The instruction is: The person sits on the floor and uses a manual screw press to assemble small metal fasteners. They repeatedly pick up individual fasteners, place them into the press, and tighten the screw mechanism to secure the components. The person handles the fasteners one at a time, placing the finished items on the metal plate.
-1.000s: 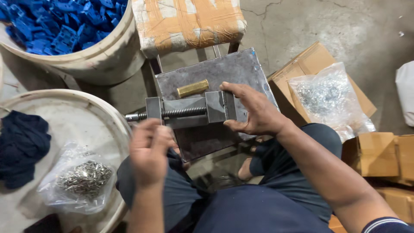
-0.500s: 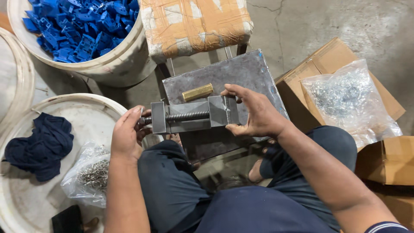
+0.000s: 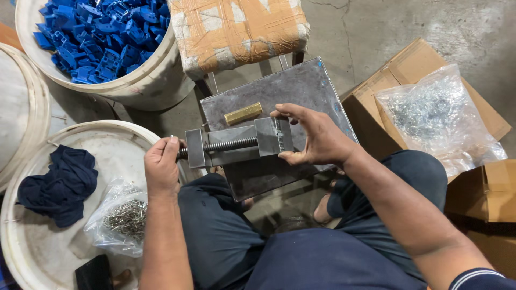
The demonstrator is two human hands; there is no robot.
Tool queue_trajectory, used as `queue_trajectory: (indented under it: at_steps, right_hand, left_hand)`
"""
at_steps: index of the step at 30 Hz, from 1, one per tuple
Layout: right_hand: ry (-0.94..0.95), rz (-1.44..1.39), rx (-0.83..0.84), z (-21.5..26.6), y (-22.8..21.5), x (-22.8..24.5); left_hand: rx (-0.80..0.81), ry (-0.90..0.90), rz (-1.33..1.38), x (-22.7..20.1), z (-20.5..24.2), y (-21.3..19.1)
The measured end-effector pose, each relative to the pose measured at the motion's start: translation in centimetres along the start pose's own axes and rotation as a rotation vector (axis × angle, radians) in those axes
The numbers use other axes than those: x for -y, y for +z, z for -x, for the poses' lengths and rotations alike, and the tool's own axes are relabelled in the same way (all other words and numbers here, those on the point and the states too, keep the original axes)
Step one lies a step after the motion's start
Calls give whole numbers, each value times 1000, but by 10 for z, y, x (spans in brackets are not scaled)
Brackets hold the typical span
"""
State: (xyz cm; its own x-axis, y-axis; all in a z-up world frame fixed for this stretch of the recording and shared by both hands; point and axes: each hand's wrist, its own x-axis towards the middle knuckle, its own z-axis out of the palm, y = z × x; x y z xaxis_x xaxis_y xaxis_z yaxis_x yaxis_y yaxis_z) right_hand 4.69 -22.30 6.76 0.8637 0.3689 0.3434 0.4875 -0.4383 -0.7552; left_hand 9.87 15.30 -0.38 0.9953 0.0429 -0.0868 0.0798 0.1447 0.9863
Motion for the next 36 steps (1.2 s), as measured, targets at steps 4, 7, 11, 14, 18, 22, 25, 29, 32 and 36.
queue_trajectory:
  at_steps: [4, 7, 11, 14, 18, 22, 25, 29, 32, 36]
  right_hand:
    - [2, -17, 30, -5, -2, 5]
    - [95, 227, 130, -12, -6, 25]
    - [99, 499, 224, -27, 10, 52]
    - [196, 637, 200, -41, 22, 52]
    - [167, 555, 148, -35, 34, 49]
    - [138, 543, 132, -33, 36, 36]
    - [179, 583, 161, -31, 40, 28]
    - [143, 593, 306, -44, 24, 32]
    - [66, 400, 359, -81, 5, 11]
    - [228, 328, 570, -150, 12, -14]
  left_hand:
    - [2, 19, -125, 7, -2, -4]
    - [0, -64, -566, -8, -14, 3]
    - [-3, -300, -1186, -39, -36, 14]
    - [-147, -223, -1086, -44, -45, 43]
    - [-324, -217, -955, -31, -20, 42]
    - [-320, 66, -862, -14, -16, 35]
    - [-319, 264, -865, -7, -9, 33]
    - [-344, 161, -886, -27, -11, 41]
    - [-337, 64, -763, -27, -10, 41]
    - [-394, 273, -640, -47, 4, 48]
